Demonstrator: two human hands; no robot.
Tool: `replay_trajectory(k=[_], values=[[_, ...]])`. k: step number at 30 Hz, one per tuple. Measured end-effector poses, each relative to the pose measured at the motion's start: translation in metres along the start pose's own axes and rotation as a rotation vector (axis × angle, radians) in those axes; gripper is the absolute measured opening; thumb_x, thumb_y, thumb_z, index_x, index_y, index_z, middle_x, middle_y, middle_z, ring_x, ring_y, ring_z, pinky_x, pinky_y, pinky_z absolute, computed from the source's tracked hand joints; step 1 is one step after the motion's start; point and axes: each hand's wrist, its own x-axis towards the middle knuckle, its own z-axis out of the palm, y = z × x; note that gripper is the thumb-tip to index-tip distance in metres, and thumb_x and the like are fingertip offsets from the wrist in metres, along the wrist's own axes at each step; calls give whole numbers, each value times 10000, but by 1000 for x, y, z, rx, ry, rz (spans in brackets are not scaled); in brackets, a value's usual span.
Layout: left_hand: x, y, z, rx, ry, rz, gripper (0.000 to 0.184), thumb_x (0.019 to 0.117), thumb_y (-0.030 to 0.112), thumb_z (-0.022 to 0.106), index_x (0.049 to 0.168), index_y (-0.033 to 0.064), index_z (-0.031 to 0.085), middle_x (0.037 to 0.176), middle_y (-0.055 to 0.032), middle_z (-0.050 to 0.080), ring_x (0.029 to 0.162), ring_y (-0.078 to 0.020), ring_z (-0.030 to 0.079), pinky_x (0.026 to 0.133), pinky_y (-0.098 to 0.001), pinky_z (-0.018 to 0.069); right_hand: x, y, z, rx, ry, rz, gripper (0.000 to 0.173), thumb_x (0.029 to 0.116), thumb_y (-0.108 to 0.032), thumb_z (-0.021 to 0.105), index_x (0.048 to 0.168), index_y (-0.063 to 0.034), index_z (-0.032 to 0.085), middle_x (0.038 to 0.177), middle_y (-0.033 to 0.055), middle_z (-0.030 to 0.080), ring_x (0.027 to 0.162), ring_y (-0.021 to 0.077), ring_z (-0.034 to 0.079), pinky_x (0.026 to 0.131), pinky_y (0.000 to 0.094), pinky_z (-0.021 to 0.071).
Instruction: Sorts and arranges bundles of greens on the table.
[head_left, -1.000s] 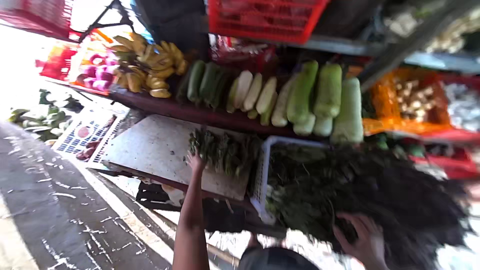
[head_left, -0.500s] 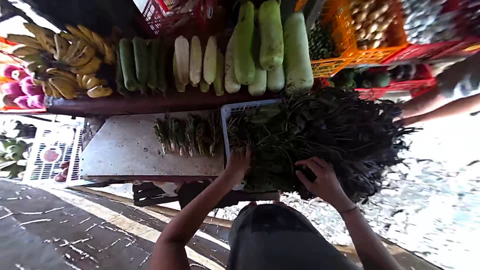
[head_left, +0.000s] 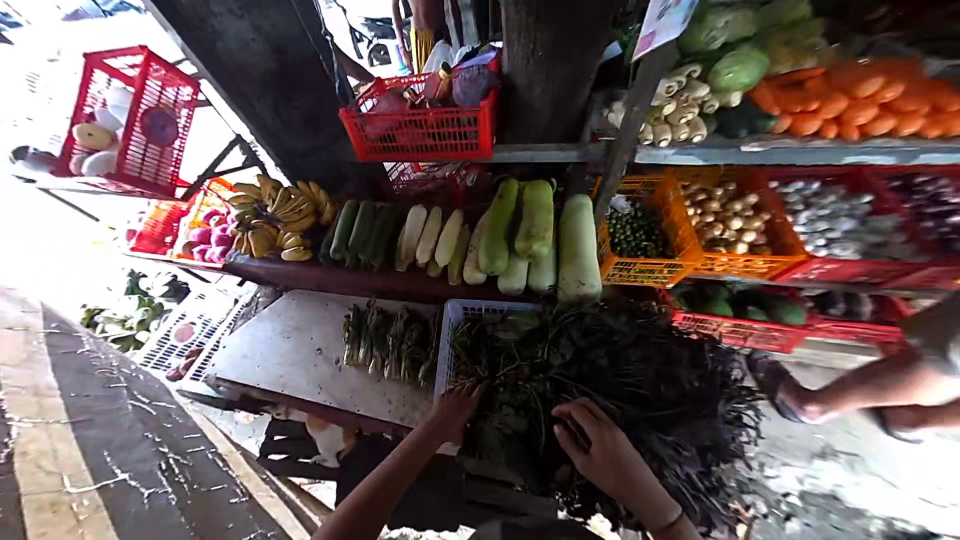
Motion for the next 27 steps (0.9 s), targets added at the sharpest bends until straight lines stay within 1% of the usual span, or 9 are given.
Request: replay_trajectory(k=[4, 7, 12, 14, 16, 18, 20, 24, 27], values=[[2, -1, 1, -6, 50, 2, 1239, 619, 32, 913, 1637, 188, 224, 1587, -223, 404, 1398, -446, 471, 1076, -646, 429, 18, 17, -17, -66, -120, -17, 308, 1006, -264, 611, 1249, -90, 686, 1250, 145, 656, 1040, 258, 695, 917, 422, 588], [-6, -1, 4, 20, 95, 46, 1186, 615, 60, 918, 1611, 125, 277, 1556, -224, 448, 1411, -428, 463, 1127, -619, 386, 23, 38, -16, 72, -24, -65, 298, 980, -258, 644, 1208, -73, 698, 1167, 124, 681, 927, 175, 701, 844, 330, 603], [-10, -4, -2, -73, 181, 123, 1162, 595, 124, 942, 1579, 92, 324, 1502, -181, 523, 1382, -386, 500, 1164, -581, 349, 23, 60, -15, 190, 36, -36, 300, 973, -260, 638, 1203, -77, 697, 1148, 79, 710, 960, 114, 706, 867, 281, 597], [-14, -6, -10, -322, 239, 174, 1188, 560, 107, 942, 1567, 72, 313, 1460, -189, 551, 1346, -366, 536, 1138, -580, 406, 21, 61, -16, 201, 23, -34, 299, 979, -263, 637, 1210, -82, 691, 1153, 74, 706, 969, 106, 704, 875, 275, 596], [-25, -6, -17, -628, 327, 248, 1085, 640, 88, 907, 1545, -2, 314, 1411, -199, 581, 1297, -268, 585, 1116, -475, 466, 19, 60, -16, 194, 27, -39, 292, 977, -226, 643, 1214, -62, 691, 1145, 99, 712, 960, 140, 709, 874, 312, 598], [-41, -1, -15, -1012, 463, 257, 840, 750, 33, 792, 1477, -64, 382, 1312, -108, 633, 1177, -69, 619, 1050, -287, 503, 17, 59, -16, 189, 30, -30, 295, 981, -227, 632, 1219, -60, 683, 1129, 99, 715, 945, 144, 708, 864, 324, 600], [-54, 3, -17, -1288, 595, 101, 493, 899, 56, 657, 1352, -40, 488, 1152, -8, 651, 1039, 8, 611, 952, -231, 521, 15, 57, -16, 190, 45, -19, 301, 988, -226, 618, 1228, -53, 676, 1131, 105, 714, 952, 150, 708, 867, 331, 599], [-43, 0, -37, -1784, 892, 33, 282, 871, -71, 544, 1136, 21, 571, 977, -16, 689, 906, -87, 665, 844, -294, 571, 11, 50, -5, 109, 104, -31, 296, 987, -231, 596, 1200, -50, 693, 1107, 107, 720, 946, 172, 710, 862, 361, 601], [-29, -2, -45, -2114, 903, 98, 278, 847, 3, 511, 1116, 62, 553, 951, -85, 714, 861, -198, 704, 760, -379, 597, 13, 48, 3, 35, 146, -42, 303, 973, -260, 592, 1173, -66, 708, 1061, 90, 725, 903, 165, 709, 829, 354, 603]])
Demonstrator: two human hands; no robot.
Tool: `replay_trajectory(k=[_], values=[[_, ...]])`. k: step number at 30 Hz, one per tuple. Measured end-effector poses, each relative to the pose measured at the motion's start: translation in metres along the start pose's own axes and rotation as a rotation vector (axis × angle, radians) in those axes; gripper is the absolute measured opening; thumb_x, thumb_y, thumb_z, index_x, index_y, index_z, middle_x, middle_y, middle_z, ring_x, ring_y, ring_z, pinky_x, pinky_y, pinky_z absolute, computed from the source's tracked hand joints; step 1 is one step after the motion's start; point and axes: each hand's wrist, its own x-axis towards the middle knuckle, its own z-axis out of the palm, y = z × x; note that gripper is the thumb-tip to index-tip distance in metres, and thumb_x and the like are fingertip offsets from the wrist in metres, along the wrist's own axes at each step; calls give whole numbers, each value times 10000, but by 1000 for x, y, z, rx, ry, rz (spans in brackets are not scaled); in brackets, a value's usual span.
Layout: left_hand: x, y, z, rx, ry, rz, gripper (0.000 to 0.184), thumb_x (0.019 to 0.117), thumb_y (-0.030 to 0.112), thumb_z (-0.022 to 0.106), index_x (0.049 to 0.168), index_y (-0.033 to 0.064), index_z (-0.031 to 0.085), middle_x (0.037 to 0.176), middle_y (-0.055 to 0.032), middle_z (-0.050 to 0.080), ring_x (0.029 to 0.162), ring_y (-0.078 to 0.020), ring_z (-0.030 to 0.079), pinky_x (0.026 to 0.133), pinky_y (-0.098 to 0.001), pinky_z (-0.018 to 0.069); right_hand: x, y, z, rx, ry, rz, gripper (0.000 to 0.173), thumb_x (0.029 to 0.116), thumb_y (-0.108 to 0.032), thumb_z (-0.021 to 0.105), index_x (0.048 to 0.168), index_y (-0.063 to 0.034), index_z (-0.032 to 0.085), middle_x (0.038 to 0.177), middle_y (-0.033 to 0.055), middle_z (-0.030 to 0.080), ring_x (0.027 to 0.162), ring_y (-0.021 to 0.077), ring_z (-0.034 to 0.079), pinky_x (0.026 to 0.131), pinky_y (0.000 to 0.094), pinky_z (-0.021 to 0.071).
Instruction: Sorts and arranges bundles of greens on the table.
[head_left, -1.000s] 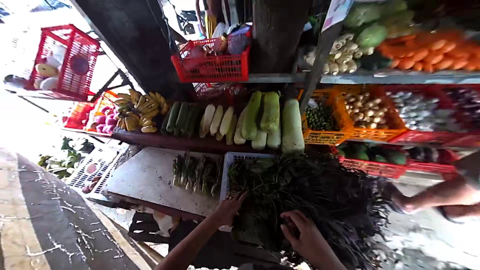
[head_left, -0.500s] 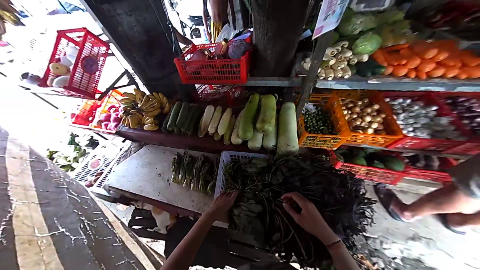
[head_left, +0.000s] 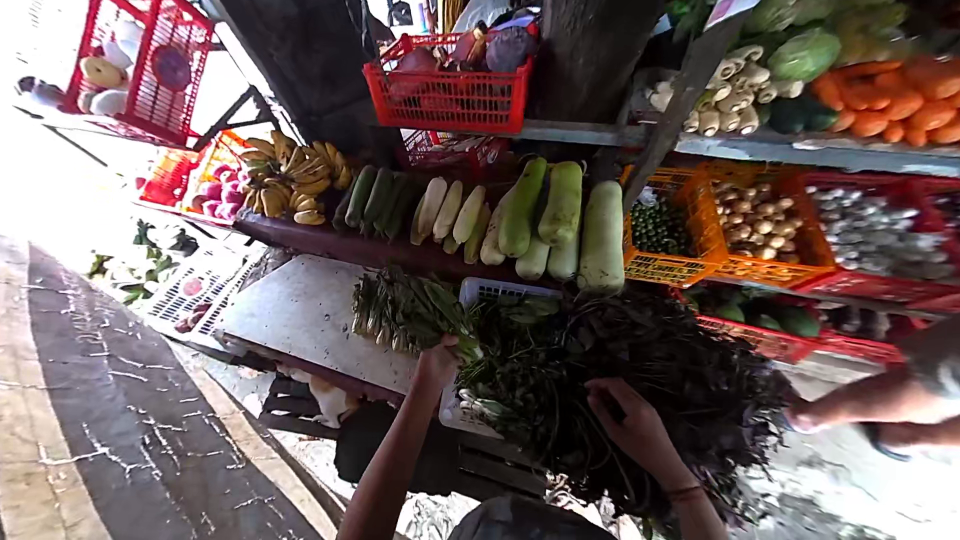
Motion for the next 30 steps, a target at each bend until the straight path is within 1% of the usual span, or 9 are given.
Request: replay_trajectory(k=[3, 6, 10, 12, 15, 19, 24, 27, 30], values=[[1, -11, 4, 99, -8, -59, 251, 990, 118, 573, 1217, 12, 575, 1000, -111, 715, 903, -211, 701, 812, -386, 599, 0, -9, 3, -133, -10, -10, 301, 960, -216, 595, 1187, -48, 703, 1061, 127, 714, 879, 233, 711, 801, 426, 610], [-8, -19, 17, 309, 25, -178, 282, 1004, 102, 616, 1261, -9, 577, 1061, -99, 683, 938, -170, 661, 846, -366, 569, 3, -55, 19, -192, 6, 5, 329, 954, -220, 619, 1224, -45, 690, 1122, 167, 708, 1000, 328, 709, 871, 529, 591], [-32, -15, 36, 227, -75, -281, 193, 926, -15, 599, 1108, 48, 586, 908, -24, 673, 834, -114, 658, 782, -312, 570, 8, -107, 61, 294, -80, 237, 599, 1060, -431, 460, 1475, -1, 488, 1381, 175, 615, 1192, 217, 656, 997, 382, 558], [-47, -10, 43, 266, -122, -317, 234, 913, -49, 633, 1132, 20, 585, 928, -34, 667, 855, -113, 648, 817, -318, 562, 11, -119, 72, 647, -131, 438, 615, 1075, -426, 374, 1555, -41, 376, 1422, 143, 579, 1149, 184, 675, 948, 356, 584], [-65, -5, 48, 368, -187, -330, 441, 849, -79, 699, 1259, -13, 550, 1050, -44, 684, 954, -91, 661, 870, -297, 570, 11, -123, 79, 859, -44, 450, 583, 1031, -271, 478, 1559, -50, 362, 1427, 114, 572, 1135, 145, 661, 910, 319, 590], [-79, -16, 44, 387, -176, -377, 437, 844, -58, 711, 1254, 18, 580, 1062, -39, 691, 971, -100, 660, 880, -304, 567, 9, -110, 85, 598, 44, 242, 586, 944, -117, 633, 1477, 37, 443, 1318, 135, 644, 1104, 121, 680, 945, 279, 588], [-71, -44, 20, 352, -21, -476, 313, 928, -4, 646, 1233, 23, 582, 1028, -67, 665, 925, -131, 636, 847, -339, 550, 11, -95, 91, 136, -101, 192, 562, 901, -221, 670, 1401, 13, 564, 1257, 220, 648, 1076, 302, 677, 924, 476, 576], [-71, -37, 7, 327, -56, -555, 201, 955, 19, 602, 1149, 71, 596, 888, -18, 670, 789, -105, 648, 733, -307, 564, 10, -91, 89, 415, -159, 384, 534, 939, -269, 663, 1404, -25, 564, 1277, 125, 673, 1099, 169, 685, 935, 360, 591], [-73, -36, 3, 299, -101, -618, 152, 943, -18, 583, 1044, 94, 600, 788, 2, 652, 694, -98, 632, 658, -285, 552, 6, -84, 98, 650, -82, 540, 501, 1017, -272, 602, 1438, -14, 517, 1300, 132, 653, 1081, 170, 692, 901, 351, 612]])
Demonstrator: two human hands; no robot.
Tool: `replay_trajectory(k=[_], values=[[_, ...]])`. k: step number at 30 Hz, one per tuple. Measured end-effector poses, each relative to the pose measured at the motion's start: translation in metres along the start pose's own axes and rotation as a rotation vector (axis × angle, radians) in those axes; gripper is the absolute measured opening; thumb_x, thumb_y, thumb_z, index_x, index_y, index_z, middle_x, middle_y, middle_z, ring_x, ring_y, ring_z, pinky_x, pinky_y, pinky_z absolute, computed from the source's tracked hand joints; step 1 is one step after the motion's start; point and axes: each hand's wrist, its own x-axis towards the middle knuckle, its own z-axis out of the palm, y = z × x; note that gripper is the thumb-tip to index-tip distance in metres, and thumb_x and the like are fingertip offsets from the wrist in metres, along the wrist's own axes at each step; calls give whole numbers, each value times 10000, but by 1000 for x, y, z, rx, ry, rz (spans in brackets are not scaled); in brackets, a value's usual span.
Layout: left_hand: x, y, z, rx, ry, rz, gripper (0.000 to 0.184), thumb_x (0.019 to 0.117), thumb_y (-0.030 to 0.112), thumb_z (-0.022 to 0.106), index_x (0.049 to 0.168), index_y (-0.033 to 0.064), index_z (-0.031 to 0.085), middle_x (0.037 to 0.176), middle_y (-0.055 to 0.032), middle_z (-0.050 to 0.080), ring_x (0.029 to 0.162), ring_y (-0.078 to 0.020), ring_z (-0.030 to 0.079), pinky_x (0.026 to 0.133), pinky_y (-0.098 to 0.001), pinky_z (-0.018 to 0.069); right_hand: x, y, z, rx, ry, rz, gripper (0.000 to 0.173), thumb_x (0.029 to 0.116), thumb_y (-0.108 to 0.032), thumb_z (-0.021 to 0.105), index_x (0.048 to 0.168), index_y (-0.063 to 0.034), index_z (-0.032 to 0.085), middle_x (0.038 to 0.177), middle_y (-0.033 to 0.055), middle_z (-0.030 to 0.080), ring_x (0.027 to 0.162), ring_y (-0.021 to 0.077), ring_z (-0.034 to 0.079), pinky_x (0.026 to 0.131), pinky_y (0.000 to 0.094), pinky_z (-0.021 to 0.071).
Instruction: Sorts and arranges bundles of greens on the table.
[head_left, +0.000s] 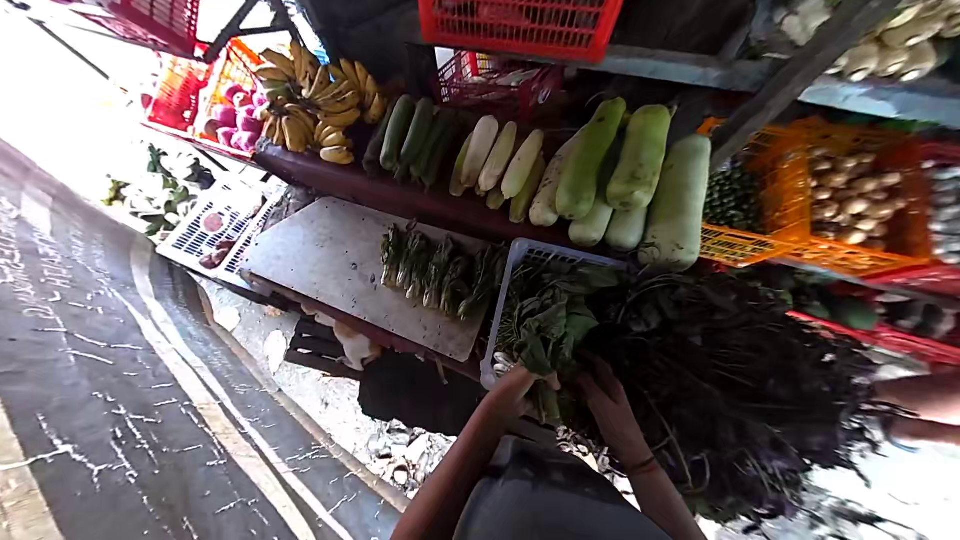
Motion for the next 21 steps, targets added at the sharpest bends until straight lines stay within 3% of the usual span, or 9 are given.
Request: replay_trajectory(k=[4, 5, 8, 11, 15, 18, 21], values=[[0, -4, 3, 73, -37, -31, 142, 943, -11, 602, 1048, 84, 612, 786, 6, 658, 682, -86, 626, 640, -273, 543, 3, 2, 5, -50, 85, -14, 495, 1008, -265, 643, 1388, 31, 526, 1105, 136, 707, 873, 148, 715, 774, 336, 623], [0, -2, 4, 43, -24, -22, 129, 944, -13, 593, 1026, 85, 609, 772, 7, 658, 668, -85, 627, 625, -268, 543, 2, 0, 5, -74, 91, -22, 501, 1002, -263, 651, 1385, 34, 527, 1104, 136, 709, 883, 144, 715, 783, 333, 622], [1, 1, 9, -257, 35, 99, 153, 876, -52, 549, 950, 78, 583, 745, -24, 673, 651, -113, 660, 606, -288, 572, -5, -14, 3, -250, 111, -74, 547, 968, -301, 685, 1409, -6, 552, 1223, 138, 703, 1062, 174, 699, 938, 378, 579], [4, 6, 14, -462, 49, 177, 124, 836, -14, 508, 890, 64, 588, 732, -70, 685, 644, -160, 685, 592, -323, 587, -14, -18, 3, -395, 63, -308, 513, 967, -312, 697, 1379, -21, 603, 1239, 133, 705, 1089, 181, 702, 950, 367, 586], [6, 15, -3, -438, 24, 248, 152, 837, 71, 523, 946, 31, 620, 809, -118, 716, 712, -204, 715, 626, -362, 608, -21, -30, 1, -379, -7, -472, 424, 1072, -354, 514, 1341, -62, 666, 1255, 93, 713, 1140, 138, 682, 991, 312, 561], [-11, 45, -33, -378, 78, 404, 213, 806, 83, 556, 982, 1, 644, 850, -153, 746, 749, -238, 744, 648, -383, 631, -22, -37, -15, -362, 47, -482, 462, 1099, -339, 435, 1352, 1, 620, 1211, 117, 715, 1077, 136, 698, 950, 316, 581], [-28, 91, -70, -235, 261, 487, 175, 909, 75, 524, 1022, 30, 649, 864, -103, 740, 764, -191, 726, 682, -354, 623, -19, -31, -35, -396, 155, -451, 489, 1103, -317, 427, 1406, 52, 530, 1185, 153, 713, 1044, 166, 709, 913, 343, 594]])
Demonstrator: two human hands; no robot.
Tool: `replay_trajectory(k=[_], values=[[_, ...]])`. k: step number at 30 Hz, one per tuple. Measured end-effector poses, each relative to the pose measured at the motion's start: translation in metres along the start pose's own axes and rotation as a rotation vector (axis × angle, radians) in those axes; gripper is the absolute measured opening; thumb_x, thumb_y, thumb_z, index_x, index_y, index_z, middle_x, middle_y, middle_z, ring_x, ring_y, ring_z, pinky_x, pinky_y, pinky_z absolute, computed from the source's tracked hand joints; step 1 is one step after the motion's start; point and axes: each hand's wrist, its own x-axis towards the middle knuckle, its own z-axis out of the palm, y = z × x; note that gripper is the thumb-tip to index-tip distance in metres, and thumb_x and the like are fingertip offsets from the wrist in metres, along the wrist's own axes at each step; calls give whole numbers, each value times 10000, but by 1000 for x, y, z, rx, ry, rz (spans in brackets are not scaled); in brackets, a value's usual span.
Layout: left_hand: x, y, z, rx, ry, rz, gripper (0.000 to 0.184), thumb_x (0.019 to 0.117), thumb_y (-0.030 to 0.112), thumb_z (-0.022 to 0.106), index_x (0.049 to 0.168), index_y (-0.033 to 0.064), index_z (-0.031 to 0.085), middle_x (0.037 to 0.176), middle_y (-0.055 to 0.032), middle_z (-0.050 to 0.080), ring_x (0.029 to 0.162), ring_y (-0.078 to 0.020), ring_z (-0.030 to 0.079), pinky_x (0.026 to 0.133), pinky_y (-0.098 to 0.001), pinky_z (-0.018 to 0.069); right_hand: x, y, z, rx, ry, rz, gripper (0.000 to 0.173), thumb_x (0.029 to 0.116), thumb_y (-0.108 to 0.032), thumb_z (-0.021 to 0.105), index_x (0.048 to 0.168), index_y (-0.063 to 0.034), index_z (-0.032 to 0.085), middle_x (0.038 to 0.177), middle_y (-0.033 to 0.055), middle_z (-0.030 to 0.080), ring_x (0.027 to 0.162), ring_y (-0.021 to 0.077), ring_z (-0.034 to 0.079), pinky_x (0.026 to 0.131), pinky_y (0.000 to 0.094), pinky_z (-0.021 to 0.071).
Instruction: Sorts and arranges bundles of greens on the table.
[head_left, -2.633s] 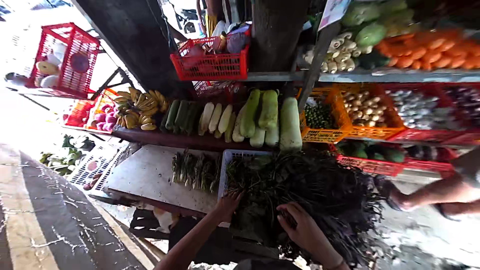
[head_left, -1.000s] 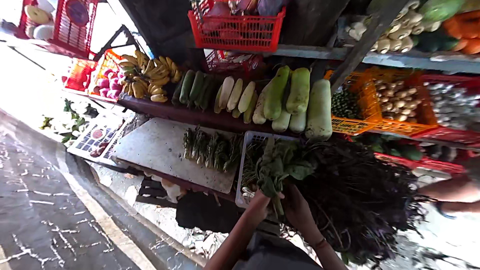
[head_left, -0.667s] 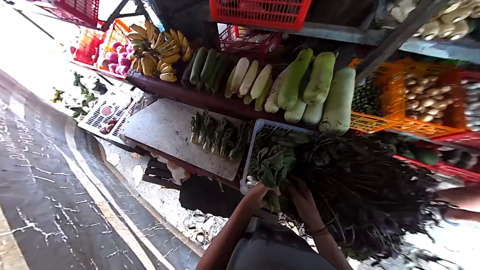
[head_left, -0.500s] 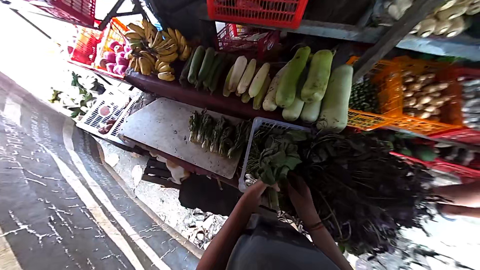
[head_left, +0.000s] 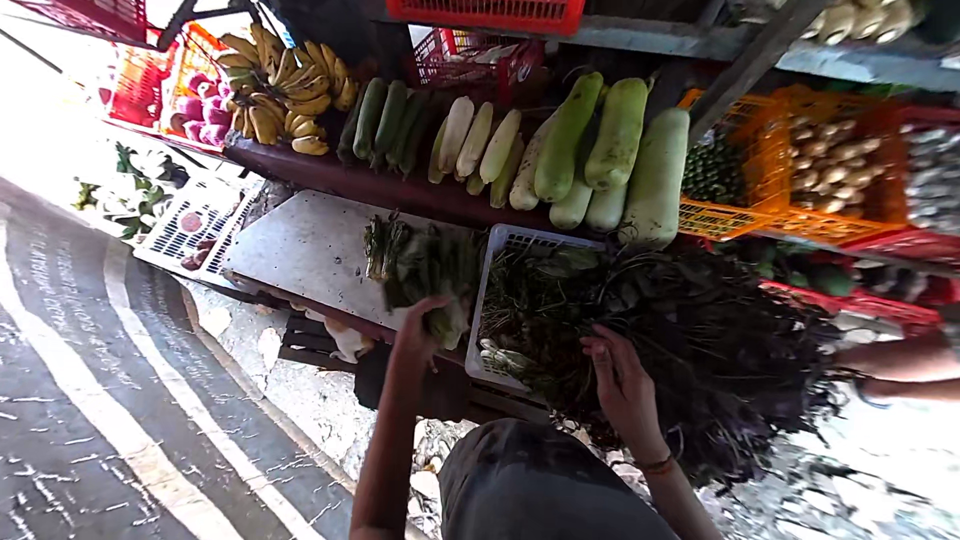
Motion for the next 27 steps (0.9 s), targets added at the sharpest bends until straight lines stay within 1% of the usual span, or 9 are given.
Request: replay_trajectory(k=[3, 5, 8, 10, 13, 16, 20, 23, 27], values=[[39, 46, -28, 342, 159, 57, 256, 952, 117, 658, 1193, 32, 654, 1003, -88, 730, 885, -173, 702, 793, -358, 593, -2, 10, -7, -31, 76, 77, 486, 1101, -267, 416, 1439, 78, 460, 1142, 163, 714, 960, 152, 716, 846, 317, 599], [79, 60, -50, 609, 248, 168, 573, 872, 171, 801, 1381, 55, 563, 1257, -113, 669, 1131, -199, 647, 972, -421, 541, -6, 14, -5, -58, 103, 90, 480, 1079, -240, 473, 1429, 88, 462, 1103, 173, 719, 916, 156, 719, 819, 313, 602], [157, 46, -91, 933, 375, 370, 1229, 699, 159, 934, 1627, 53, 135, 1575, -266, 379, 1428, -379, 441, 1167, -530, 408, -14, 11, 7, -102, 107, 115, 489, 1018, -204, 585, 1418, 59, 485, 1065, 140, 733, 834, 137, 712, 765, 298, 604], [198, 21, -108, 1229, 536, 247, 1431, 633, 255, 970, 1646, 81, -26, 1576, -364, 296, 1389, -519, 432, 1083, -636, 438, -22, 6, 18, -94, 92, 145, 490, 1009, -219, 595, 1416, 36, 497, 1061, 100, 738, 795, 109, 713, 718, 280, 617], [238, -44, -142, 1416, 477, 20, 1273, 766, 438, 886, 1664, 171, 25, 1667, -338, 23, 1516, -561, 138, 1136, -772, 224, -34, -4, 29, -85, 80, 167, 500, 1006, -244, 591, 1416, 28, 505, 1087, 79, 737, 802, 76, 710, 709, 245, 611], [238, -70, -150, 1538, 331, -9, 1048, 908, 503, 721, 1666, 162, 82, 1678, -294, -133, 1543, -531, -78, 1176, -763, 97, -40, -7, 32, -113, 81, 174, 460, 1007, -226, 588, 1379, 38, 541, 1080, 88, 738, 813, 74, 707, 711, 225, 600], [235, -50, -158, 1628, 227, -79, 1102, 850, 584, 761, 1657, 140, 156, 1663, -345, -78, 1522, -585, 9, 1155, -769, 199, -44, -3, 30, -223, 24, 146, 303, 1027, -201, 559, 1229, -8, 678, 1048, 119, 741, 846, 106, 715, 742, 230, 593], [209, -7, -113, 1577, 137, 15, 1075, 784, 426, 878, 1605, 52, 292, 1660, -355, -50, 1510, -592, 91, 1138, -773, 229, -37, -2, 29, -350, -9, 86, 301, 1030, -238, 546, 1205, -60, 713, 1065, 121, 723, 888, 172, 709, 786, 312, 602], [129, 22, -21, 1299, -413, 520, 702, 941, 299, 739, 1493, -6, 431, 1543, -228, 449, 1407, -330, 484, 1154, -500, 432, -13, 1, 8, -384, 52, 47, 360, 1036, -259, 561, 1303, -37, 658, 1181, 177, 699, 1003, 267, 709, 868, 414, 601]])
